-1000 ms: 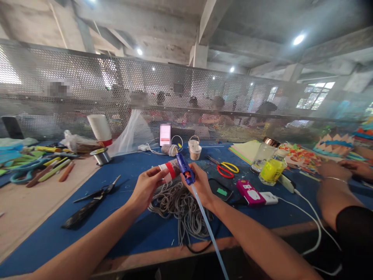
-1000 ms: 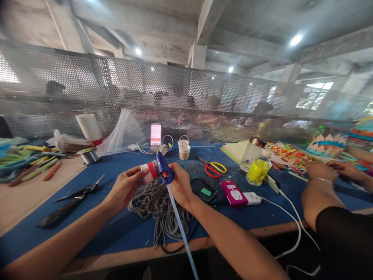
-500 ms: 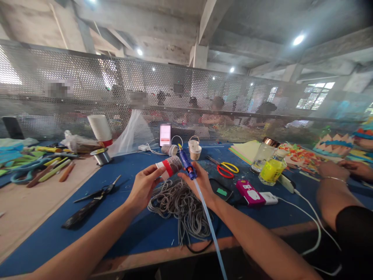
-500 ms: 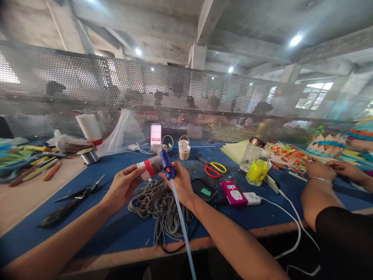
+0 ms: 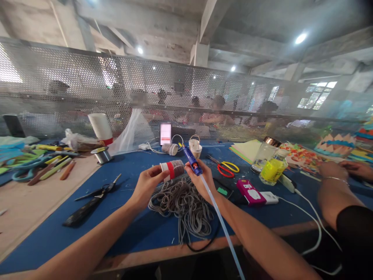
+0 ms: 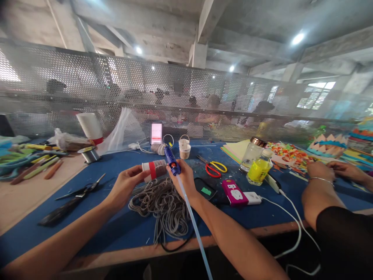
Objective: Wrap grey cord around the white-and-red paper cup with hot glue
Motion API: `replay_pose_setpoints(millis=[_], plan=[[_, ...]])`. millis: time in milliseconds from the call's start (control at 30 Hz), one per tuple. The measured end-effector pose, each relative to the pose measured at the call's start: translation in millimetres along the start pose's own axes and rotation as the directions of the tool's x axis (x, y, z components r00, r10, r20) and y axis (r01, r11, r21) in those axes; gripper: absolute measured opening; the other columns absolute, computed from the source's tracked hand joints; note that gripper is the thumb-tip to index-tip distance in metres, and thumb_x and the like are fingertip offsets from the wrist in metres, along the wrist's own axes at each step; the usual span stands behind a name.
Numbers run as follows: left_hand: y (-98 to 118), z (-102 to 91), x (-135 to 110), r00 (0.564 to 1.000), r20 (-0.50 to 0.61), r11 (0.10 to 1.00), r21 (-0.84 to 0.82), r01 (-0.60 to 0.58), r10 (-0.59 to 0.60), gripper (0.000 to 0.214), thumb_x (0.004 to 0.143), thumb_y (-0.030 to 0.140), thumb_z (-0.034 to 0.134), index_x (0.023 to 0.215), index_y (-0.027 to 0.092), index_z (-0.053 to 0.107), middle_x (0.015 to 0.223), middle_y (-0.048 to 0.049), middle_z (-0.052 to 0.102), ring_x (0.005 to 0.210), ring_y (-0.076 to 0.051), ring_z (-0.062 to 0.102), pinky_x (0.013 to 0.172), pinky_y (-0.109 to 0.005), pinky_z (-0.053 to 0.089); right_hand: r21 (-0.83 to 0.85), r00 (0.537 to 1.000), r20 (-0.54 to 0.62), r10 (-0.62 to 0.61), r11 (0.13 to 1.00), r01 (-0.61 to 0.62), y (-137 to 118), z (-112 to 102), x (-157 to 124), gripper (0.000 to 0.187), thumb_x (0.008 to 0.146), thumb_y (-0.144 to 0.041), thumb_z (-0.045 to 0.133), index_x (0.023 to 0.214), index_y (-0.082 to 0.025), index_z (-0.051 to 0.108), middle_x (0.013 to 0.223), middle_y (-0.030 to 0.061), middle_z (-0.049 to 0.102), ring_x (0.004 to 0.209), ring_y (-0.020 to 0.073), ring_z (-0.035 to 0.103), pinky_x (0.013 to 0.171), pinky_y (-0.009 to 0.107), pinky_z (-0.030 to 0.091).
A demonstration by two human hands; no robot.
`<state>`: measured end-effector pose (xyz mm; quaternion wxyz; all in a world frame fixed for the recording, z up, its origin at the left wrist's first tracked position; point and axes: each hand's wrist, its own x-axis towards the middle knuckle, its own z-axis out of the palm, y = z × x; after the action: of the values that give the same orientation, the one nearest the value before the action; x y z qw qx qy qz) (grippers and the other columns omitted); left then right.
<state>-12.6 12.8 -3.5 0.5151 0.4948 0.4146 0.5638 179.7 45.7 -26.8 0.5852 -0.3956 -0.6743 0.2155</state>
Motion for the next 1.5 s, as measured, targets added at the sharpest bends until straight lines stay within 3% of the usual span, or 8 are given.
replay_pose_setpoints(millis=[133, 233, 567, 833, 1133, 1367, 1500], plan=[[-2, 0.2, -1, 0.997, 0.048, 0.979, 0.193, -0.07, 0.062, 0.033, 0.073, 0.036, 0.074, 0.099, 0.015, 0.074, 0.088, -0.0058, 0.075, 0.077, -0.02, 0.065, 0.069, -0.025, 0.048, 0.005, 1.0, 0.006, -0.013, 1.0, 0.013, -9, -7, 3, 0.022, 0.085, -0.04, 0.059, 0.087, -0.018, 0.063, 0.079, 0.002, 0.061, 0.073, 0.0149, 0.055, 0.073, 0.026, 0.046], [-3, 0.8, -2, 0.994, 0.093, 0.964, 0.255, -0.078, 0.056, 0.032, 0.073, 0.037, 0.073, 0.096, 0.014, 0.075, 0.087, -0.0057, 0.075, 0.075, -0.02, 0.065, 0.068, -0.026, 0.048, 0.038, 0.998, 0.042, 0.056, 0.998, -0.057, -15, -11, 3, 0.025, 0.086, -0.042, 0.058, 0.088, -0.018, 0.064, 0.074, 0.0003, 0.06, 0.066, 0.0133, 0.053, 0.066, 0.024, 0.045], [3, 4.1, -5, 0.985, 0.171, 0.976, 0.208, -0.067, 0.031, 0.021, 0.071, 0.032, 0.073, 0.084, 0.016, 0.076, 0.072, -0.0019, 0.07, 0.063, -0.017, 0.059, 0.058, -0.023, 0.043, 0.121, 0.956, 0.194, 0.22, 0.962, -0.246, -24, -16, 7, 0.027, 0.082, -0.046, 0.06, 0.087, -0.02, 0.066, 0.068, -0.0018, 0.06, 0.052, 0.0099, 0.047, 0.053, 0.023, 0.043], [5, 3.3, -7, 0.988, 0.146, 0.97, 0.228, -0.081, 0.048, 0.025, 0.073, 0.033, 0.072, 0.09, 0.016, 0.076, 0.078, -0.0042, 0.074, 0.069, -0.019, 0.062, 0.062, -0.025, 0.046, 0.247, 0.939, 0.296, 0.174, 0.936, -0.251, -24, -18, 11, 0.025, 0.083, -0.045, 0.059, 0.085, -0.02, 0.062, 0.071, -0.001, 0.064, 0.048, 0.0076, 0.042, 0.048, 0.022, 0.038], [2, 1.1, -6, 0.986, 0.167, 0.977, 0.204, -0.057, 0.022, 0.031, 0.073, 0.034, 0.073, 0.098, 0.017, 0.076, 0.082, -0.0055, 0.074, 0.072, -0.021, 0.063, 0.064, -0.027, 0.048, 0.211, 0.952, 0.24, 0.19, 0.947, -0.242, -25, -16, 13, 0.026, 0.083, -0.046, 0.059, 0.083, -0.02, 0.061, 0.074, 0.0001, 0.066, 0.049, 0.0078, 0.042, 0.05, 0.022, 0.04], [3, 2.2, -6, 0.977, 0.206, 0.968, 0.233, -0.098, 0.05, 0.02, 0.073, 0.032, 0.072, 0.087, 0.018, 0.077, 0.071, -0.0016, 0.068, 0.064, -0.016, 0.057, 0.057, -0.022, 0.042, 0.205, 0.95, 0.226, 0.214, 0.943, -0.262, -28, -17, 12, 0.025, 0.082, -0.045, 0.059, 0.083, -0.02, 0.061, 0.074, 0.0004, 0.068, 0.048, 0.0084, 0.043, 0.05, 0.023, 0.041], [2, 1.4, -6, 0.972, 0.23, 0.963, 0.253, -0.098, 0.039, 0.022, 0.075, 0.031, 0.07, 0.09, 0.018, 0.077, 0.073, -0.0025, 0.069, 0.066, -0.017, 0.057, 0.058, -0.023, 0.042, 0.227, 0.953, 0.224, 0.207, 0.939, -0.257, -29, -17, 12, 0.023, 0.083, -0.044, 0.059, 0.083, -0.02, 0.06, 0.074, -0.0003, 0.068, 0.047, 0.0082, 0.042, 0.05, 0.023, 0.04]])
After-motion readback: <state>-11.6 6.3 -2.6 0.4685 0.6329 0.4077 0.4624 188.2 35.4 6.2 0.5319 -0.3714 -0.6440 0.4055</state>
